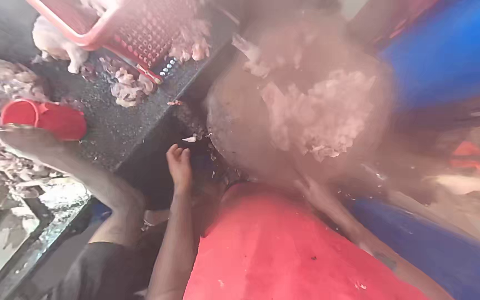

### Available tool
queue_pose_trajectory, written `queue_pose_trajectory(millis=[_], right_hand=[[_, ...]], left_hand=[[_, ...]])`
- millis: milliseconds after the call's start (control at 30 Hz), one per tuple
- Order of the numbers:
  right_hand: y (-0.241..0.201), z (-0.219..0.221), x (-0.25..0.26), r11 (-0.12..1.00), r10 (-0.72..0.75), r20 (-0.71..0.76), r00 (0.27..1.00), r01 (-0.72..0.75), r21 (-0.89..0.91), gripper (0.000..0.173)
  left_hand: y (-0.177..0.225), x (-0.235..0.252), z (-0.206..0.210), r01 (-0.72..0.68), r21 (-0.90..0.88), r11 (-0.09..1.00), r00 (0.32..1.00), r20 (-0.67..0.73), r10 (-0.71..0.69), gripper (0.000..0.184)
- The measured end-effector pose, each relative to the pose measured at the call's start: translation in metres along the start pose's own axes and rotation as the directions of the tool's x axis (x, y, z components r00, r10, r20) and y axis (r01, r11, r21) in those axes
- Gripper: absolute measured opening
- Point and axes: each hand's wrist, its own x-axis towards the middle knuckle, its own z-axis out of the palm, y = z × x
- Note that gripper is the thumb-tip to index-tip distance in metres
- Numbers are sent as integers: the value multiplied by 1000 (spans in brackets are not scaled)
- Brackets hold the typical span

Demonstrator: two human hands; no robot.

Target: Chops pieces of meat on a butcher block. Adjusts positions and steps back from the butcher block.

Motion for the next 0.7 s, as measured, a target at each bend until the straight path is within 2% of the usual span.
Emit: queue_pose_trajectory(millis=[67, 100, 167, 267, 333, 400, 433, 500, 633, 700], right_hand=[[36, -22, -9, 998, -18, 90, 996, 24, -63, 54], [47, -30, -10, 994, -28, 141, 990, 43, -104, 52], [55, -36, -9, 972, -37, 182, 983, 78, -223, 48], [37, -41, -10, 936, -64, 170, 983, 119, -332, 41], [30, -36, -3, 942, -128, 136, 982, 164, -293, 37], [29, -28, 9, 940, -203, 122, 972, 228, -252, 37], [26, -26, 14, 940, -217, 131, 967, 243, -240, 39], [17, -28, 17, 937, -261, 138, 955, 285, -199, 41], [19, -35, 31, 919, -351, 171, 921, 374, -127, 42], [20, -43, 36, 915, -379, 192, 905, 398, -71, 45]], left_hand=[[22, 20, -2, -66, 55, 996, 998, -7, 66, 47], [39, 28, 6, -109, 75, 991, 993, 48, 106, 41], [80, 31, 38, -156, 73, 985, 956, 261, 132, 36], [124, 29, 114, -79, 83, 993, 814, 580, 17, 38], [135, 34, 175, 6, 101, 995, 749, 659, -71, 41], [136, 38, 225, 61, 115, 992, 724, 679, -123, 44], [137, 37, 243, 33, 118, 992, 741, 664, -104, 44], [150, 24, 266, -116, 145, 983, 758, 652, -7, 37], [192, -32, 276, -386, 244, 889, 652, 755, 75, 51], [199, -38, 283, -447, 237, 863, 657, 742, 137, 46]])
